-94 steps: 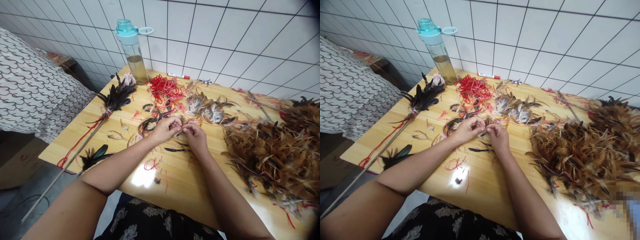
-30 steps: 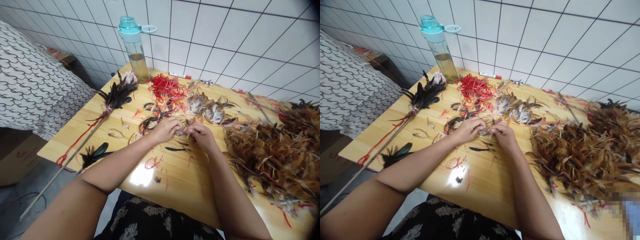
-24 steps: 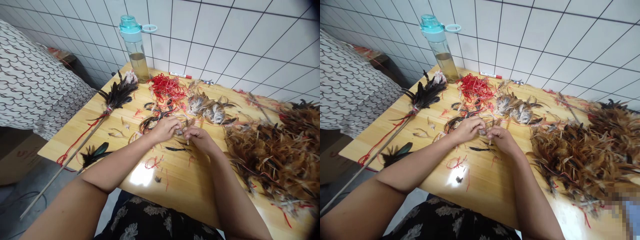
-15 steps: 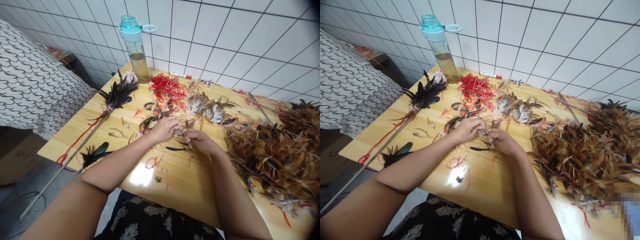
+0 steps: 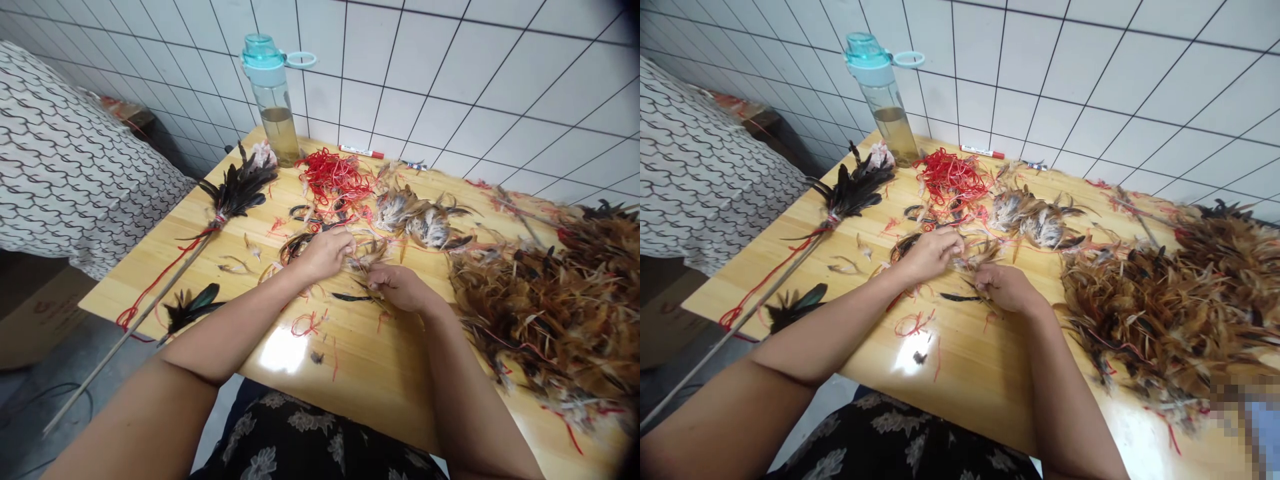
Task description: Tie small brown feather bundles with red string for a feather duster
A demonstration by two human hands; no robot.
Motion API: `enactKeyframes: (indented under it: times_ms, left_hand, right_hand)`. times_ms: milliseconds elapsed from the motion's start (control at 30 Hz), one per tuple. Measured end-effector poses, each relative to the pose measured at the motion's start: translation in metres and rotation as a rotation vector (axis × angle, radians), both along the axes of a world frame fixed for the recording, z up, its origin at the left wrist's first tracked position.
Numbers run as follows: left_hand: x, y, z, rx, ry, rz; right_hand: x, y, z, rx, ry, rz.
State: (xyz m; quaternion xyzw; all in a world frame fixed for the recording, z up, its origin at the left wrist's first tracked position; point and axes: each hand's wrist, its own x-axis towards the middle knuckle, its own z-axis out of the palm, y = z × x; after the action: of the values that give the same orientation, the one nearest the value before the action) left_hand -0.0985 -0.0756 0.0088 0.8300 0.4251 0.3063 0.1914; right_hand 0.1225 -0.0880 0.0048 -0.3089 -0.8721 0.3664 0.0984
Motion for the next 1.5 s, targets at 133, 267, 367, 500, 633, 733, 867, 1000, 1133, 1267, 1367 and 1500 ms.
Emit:
enactKeyframes:
  times_ms: [133,267,367,500,633,733,867,1000,1133,1267,1367,1500]
  left_hand:
    - [-0.007,0.006,-0.004,-0.069,-0.035,0.0]
    - [-0.007,0.006,-0.002,-0.131,-0.045,0.002]
    - [-0.005,0.005,0.001,-0.151,-0.041,-0.002]
    - [-0.004,0.003,0.0,-0.215,-0.085,0.025]
    - [0.0,0.002,-0.004,-0.4,-0.327,0.034]
    - [0.004,-0.001,-0.005,-0.417,-0.51,0.036]
    - [0.008,-0.004,-0.003,-0.208,-0.548,0.068]
    - [0.011,-0.009,0.001,-0.081,-0.568,0.092]
    - [0.013,-0.015,0.009,0.038,-0.524,0.055]
    - [0.015,-0.019,0.015,0.121,-0.443,-0.05]
    - [0.015,-0.019,0.014,0.127,-0.372,-0.117]
    - [0.015,-0.016,0.008,0.105,-0.328,-0.119]
  right_hand:
    - [-0.003,-0.001,0.001,0.077,0.029,-0.127]
    - [-0.001,0.004,-0.002,0.12,0.135,-0.41]
    - [0.001,0.007,-0.005,0.136,0.13,-0.547]
    - [0.003,0.009,-0.007,0.147,0.139,-0.66]
    - [0.005,0.009,-0.004,0.136,0.256,-0.803]
    - [0.005,0.007,-0.001,0.071,0.342,-0.852]
    - [-0.003,0.002,0.004,-0.115,0.432,-0.812]
    - [-0.014,-0.004,0.007,-0.386,0.473,-0.712]
    - [-0.02,-0.01,0.009,-0.669,0.574,-0.63]
    - [-0.017,-0.01,0.006,-0.927,0.695,-0.593]
    - [-0.014,-0.006,0.002,-0.917,0.829,-0.666]
    - [-0.01,0.001,-0.004,-0.686,0.939,-0.831]
